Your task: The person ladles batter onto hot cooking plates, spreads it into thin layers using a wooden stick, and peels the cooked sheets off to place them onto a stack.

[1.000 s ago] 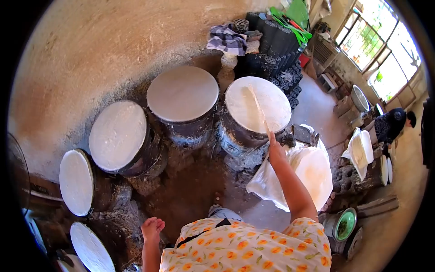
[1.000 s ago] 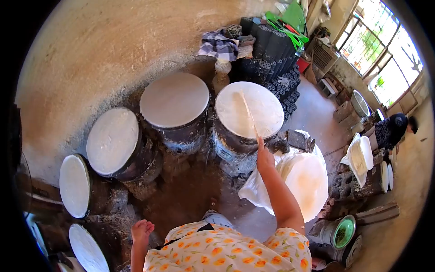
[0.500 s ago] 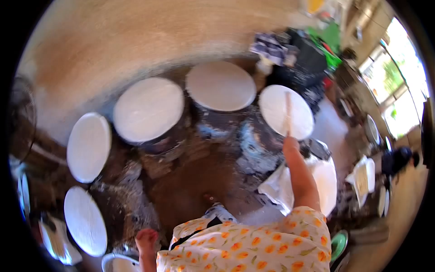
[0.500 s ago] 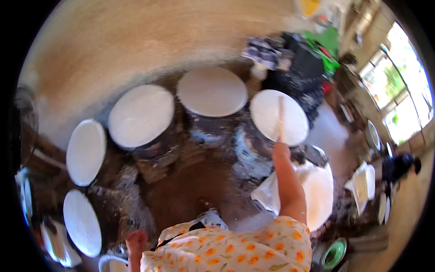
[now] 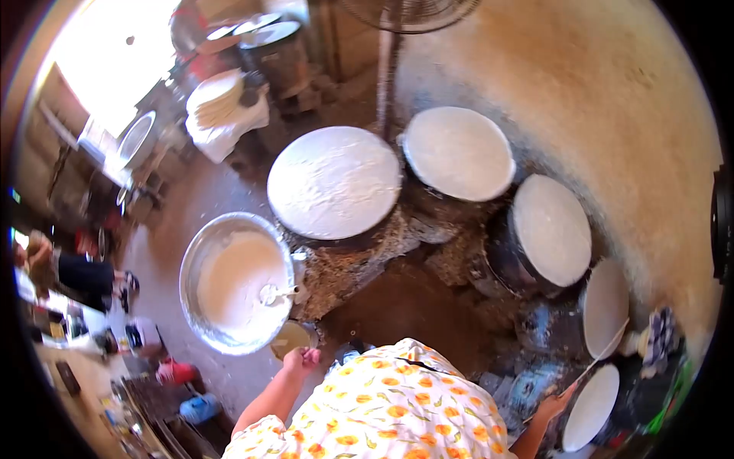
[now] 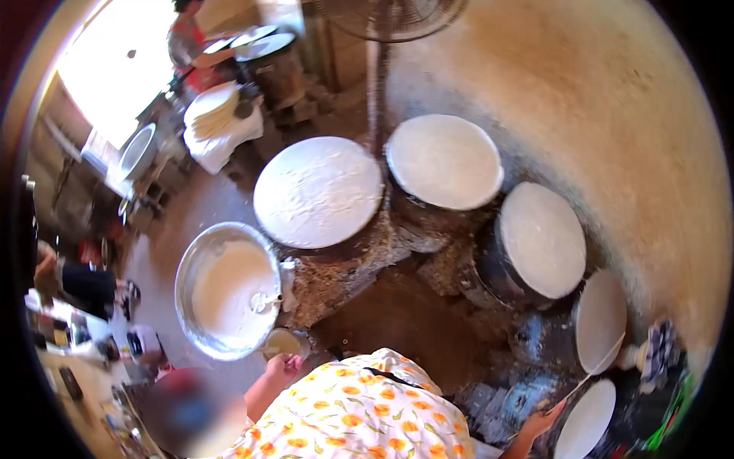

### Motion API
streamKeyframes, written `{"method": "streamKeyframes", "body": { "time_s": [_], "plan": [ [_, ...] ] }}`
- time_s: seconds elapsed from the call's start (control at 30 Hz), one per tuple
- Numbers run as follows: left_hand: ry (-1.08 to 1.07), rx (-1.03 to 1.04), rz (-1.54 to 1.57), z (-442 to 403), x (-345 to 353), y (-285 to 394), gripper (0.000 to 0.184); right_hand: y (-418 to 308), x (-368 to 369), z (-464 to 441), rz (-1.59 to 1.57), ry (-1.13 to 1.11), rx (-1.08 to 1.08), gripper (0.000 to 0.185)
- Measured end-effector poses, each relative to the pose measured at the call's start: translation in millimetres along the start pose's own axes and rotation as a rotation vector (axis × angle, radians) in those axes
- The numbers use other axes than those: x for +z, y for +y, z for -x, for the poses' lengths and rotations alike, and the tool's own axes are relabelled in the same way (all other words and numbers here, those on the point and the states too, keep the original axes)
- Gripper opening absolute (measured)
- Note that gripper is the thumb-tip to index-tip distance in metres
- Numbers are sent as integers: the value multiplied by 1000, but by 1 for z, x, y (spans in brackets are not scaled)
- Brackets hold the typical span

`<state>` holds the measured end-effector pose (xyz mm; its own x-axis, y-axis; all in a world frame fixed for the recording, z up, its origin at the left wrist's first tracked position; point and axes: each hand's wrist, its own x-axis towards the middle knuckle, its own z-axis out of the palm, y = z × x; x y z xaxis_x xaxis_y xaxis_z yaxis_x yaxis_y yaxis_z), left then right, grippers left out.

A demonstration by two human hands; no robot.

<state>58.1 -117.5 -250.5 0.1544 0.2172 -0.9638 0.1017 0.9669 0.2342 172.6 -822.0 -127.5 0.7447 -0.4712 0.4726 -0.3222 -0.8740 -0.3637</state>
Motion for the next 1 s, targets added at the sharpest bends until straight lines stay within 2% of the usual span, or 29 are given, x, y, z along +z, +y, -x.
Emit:
{"method": "streamKeyframes", "body": {
  "time_s": [0.07,0.13,0.17,0.2,0.27,0.33,0.37,0.43,0.5,0.53,0.57,0.6,0.67,0.7,0.73,0.8,0.93,1.0],
  "plan": [
    [-34,14,149,1,4,14,34,-71,10,-27,-125,-101,-62,71],
    [-162,14,251,1,22,31,53,-124,26,-47,-154,-300,65,74],
    [-241,15,280,-5,32,39,66,-173,27,-50,-141,-283,-133,72],
    [-244,2,290,-8,44,48,66,-216,29,-49,-156,-260,-299,68],
    [-421,-13,438,-14,68,62,69,-270,49,-39,-204,-409,-254,62],
    [-601,-89,553,-38,81,74,69,-334,68,-16,-352,-416,-542,64],
    [-550,-117,578,-36,91,82,68,-343,88,-7,-254,-577,-449,64],
    [-511,-86,598,-43,101,88,58,-396,104,17,-318,-551,-667,67],
    [-497,-87,620,-52,106,98,54,-434,118,36,-287,-643,-694,68],
    [-391,-6,611,-50,107,101,45,-451,118,43,-258,-678,-703,69],
    [-275,82,608,-48,102,108,37,-455,119,51,-201,-721,-701,70],
    [-253,101,625,-63,92,115,37,-458,123,65,-154,-774,-708,70],
    [-285,49,712,-105,57,127,21,-441,117,91,-296,-825,-739,71],
    [-203,8,697,-95,55,133,10,-435,105,99,-298,-865,-737,69],
    [-368,-122,747,-84,44,137,15,-429,89,104,-293,-898,-730,68],
    [-289,-225,717,-63,30,135,20,-412,68,105,-297,-917,-689,67],
    [-266,-364,624,-39,8,133,21,-392,54,98,-235,-842,-672,64],
    [-258,-10,410,-68,2,153,19,-389,51,98,-227,-754,-648,62]
  ]
}}
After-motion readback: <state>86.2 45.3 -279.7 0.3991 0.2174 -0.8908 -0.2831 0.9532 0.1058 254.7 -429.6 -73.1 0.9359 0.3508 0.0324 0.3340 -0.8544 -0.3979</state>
